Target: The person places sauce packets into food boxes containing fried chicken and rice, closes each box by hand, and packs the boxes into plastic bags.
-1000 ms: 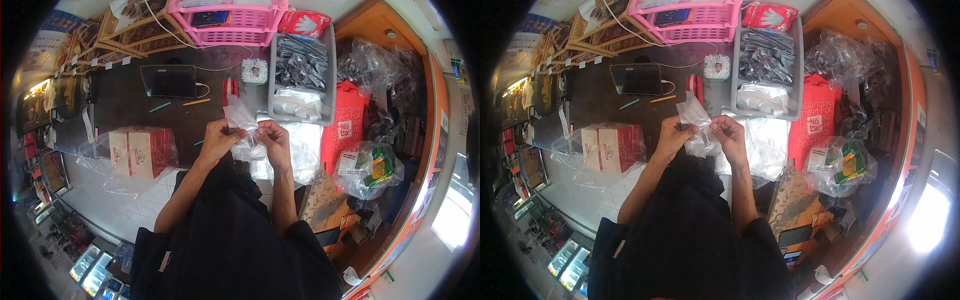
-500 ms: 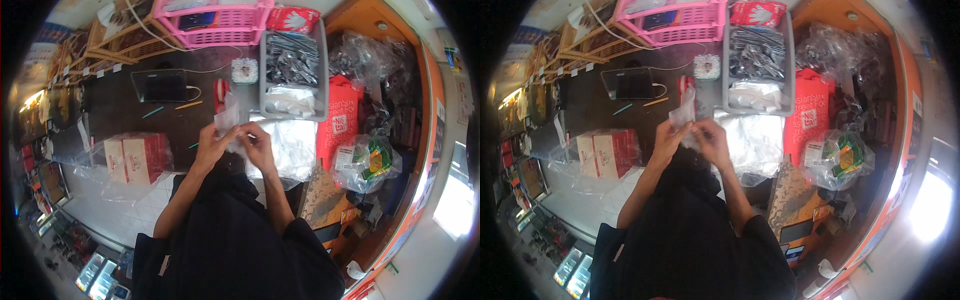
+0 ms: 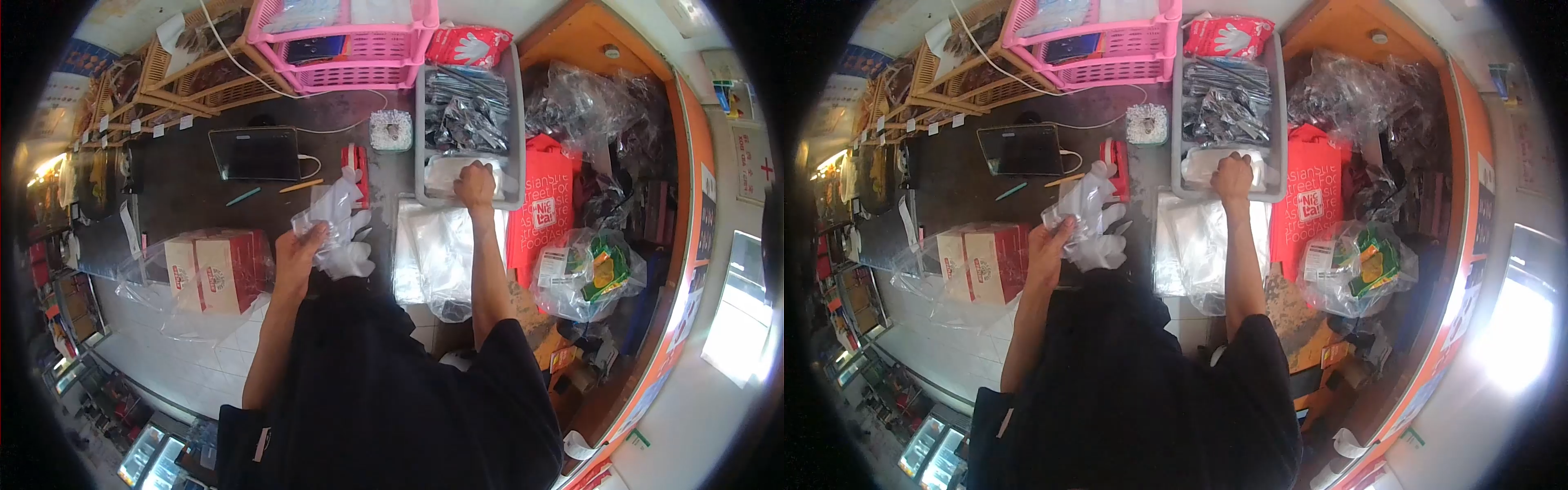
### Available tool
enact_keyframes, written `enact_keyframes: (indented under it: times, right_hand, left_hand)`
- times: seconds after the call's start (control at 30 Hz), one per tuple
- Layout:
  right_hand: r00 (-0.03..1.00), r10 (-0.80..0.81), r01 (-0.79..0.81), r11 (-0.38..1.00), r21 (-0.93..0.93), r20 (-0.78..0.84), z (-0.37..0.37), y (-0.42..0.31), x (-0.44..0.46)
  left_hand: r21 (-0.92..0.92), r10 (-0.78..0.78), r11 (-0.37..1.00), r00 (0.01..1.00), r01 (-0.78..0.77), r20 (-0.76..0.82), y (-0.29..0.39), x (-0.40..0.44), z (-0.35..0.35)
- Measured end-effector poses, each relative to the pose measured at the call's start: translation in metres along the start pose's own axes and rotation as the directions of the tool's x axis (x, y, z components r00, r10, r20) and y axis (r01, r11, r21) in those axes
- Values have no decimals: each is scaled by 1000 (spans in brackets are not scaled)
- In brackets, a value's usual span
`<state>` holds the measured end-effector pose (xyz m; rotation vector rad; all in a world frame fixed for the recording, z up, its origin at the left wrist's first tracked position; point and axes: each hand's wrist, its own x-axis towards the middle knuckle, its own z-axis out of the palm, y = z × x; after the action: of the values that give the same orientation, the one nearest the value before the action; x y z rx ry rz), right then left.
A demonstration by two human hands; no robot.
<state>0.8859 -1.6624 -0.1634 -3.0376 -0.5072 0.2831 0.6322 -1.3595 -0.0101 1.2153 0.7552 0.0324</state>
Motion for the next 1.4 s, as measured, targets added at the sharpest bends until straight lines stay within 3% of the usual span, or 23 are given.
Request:
enact_keyframes:
  times: [0.03, 0.13, 0.17, 0.27, 0.3, 0.43, 0.53, 0.57, 0.67, 0.7, 0.8, 0.9, 1.0, 1.03, 1.13, 1.17, 1.2, 1.23, 1.27, 1.3, 1.37, 1.4]
  right_hand:
    - [991, -116, 121, 990, 73, -61, -13, 6, -5]
    - [989, 103, -29, 836, 547, -104, -2, 20, -12]
    - [967, 23, 108, 863, 493, -253, -6, 25, -15]
    - [975, 195, -78, 738, 670, -102, -56, 15, -29]
    - [962, 210, -31, 719, 695, -174, -62, 16, -33]
    - [947, 293, -105, 667, 738, -131, -106, 18, -44]
    - [966, 247, -64, 513, 856, -76, -117, 40, -49]
    - [977, 213, -49, 314, 948, -20, -119, 47, -52]
    - [986, 164, -93, 720, 688, -38, -123, 72, -54]
    - [984, 172, -9, 348, 938, -54, -116, 77, -56]
    - [924, 379, -212, 627, 749, -56, -117, 83, -60]
    - [916, 402, -82, 208, 975, -9, -110, 90, -63]
    - [934, 357, 77, -170, 983, -11, -123, 93, -67]
    - [945, 315, 165, -233, 958, -86, -130, 85, -72]
    - [974, 216, 103, -170, 980, -65, -159, 9, -88]
    - [969, 244, 1, 202, 979, -51, -142, -23, -96]
    - [998, 35, 51, -107, 993, -48, -134, -61, -108]
    - [963, -270, -4, -85, 996, -19, -95, -80, -115]
    - [869, -413, 387, 227, 894, -272, -130, -129, -123]
    - [877, -407, 363, 213, 907, -255, -132, -135, -124]
    - [888, -404, 311, 175, 934, -219, -131, -144, -124]
    - [957, -219, 233, 185, 955, -191, -122, -124, -111]
  left_hand:
    - [-7, -4, 1000, 1000, 4, -26, 0, -2, -7]
    - [-57, -45, 997, 997, 42, -58, -7, -4, -22]
    - [-77, -62, 995, 997, 57, -56, -8, -5, -24]
    - [-70, -64, 996, 997, 61, -35, 2, -9, -13]
    - [-60, -54, 997, 998, 52, -28, 0, -7, -13]
    - [-23, -41, 999, 999, 41, 5, -4, -3, -13]
    - [-17, -43, 999, 999, 43, 26, 1, 1, -12]
    - [-18, -46, 999, 998, 46, 33, 2, 1, -12]
    - [-70, 0, 998, 1000, 0, -9, 8, 4, -9]
    - [-76, 0, 997, 1000, -1, -14, 10, 6, -9]
    - [-78, -4, 997, 1000, 2, -25, 15, 7, -13]
    - [-76, 3, 997, 999, -6, -38, 15, 6, -15]
    - [-100, 10, 995, 998, -16, -65, 17, 13, -12]
    - [-112, 10, 994, 997, -19, -78, 20, 13, -8]
    - [-181, -49, 983, 997, 39, -53, 20, 17, 13]
    - [-211, -77, 975, 997, 69, -31, 18, 19, 23]
    - [-267, -101, 958, 995, 103, 22, 18, 17, 37]
    - [-322, -120, 937, 990, 139, 79, 18, 16, 52]
    - [-373, -134, 911, 981, 176, 137, 19, 17, 60]
    - [-226, -86, 969, 994, 101, 74, 1, 24, 60]
    - [-223, -92, 970, 995, 98, 39, -9, 27, 50]
    - [-221, -95, 970, 995, 96, 17, -10, 26, 42]
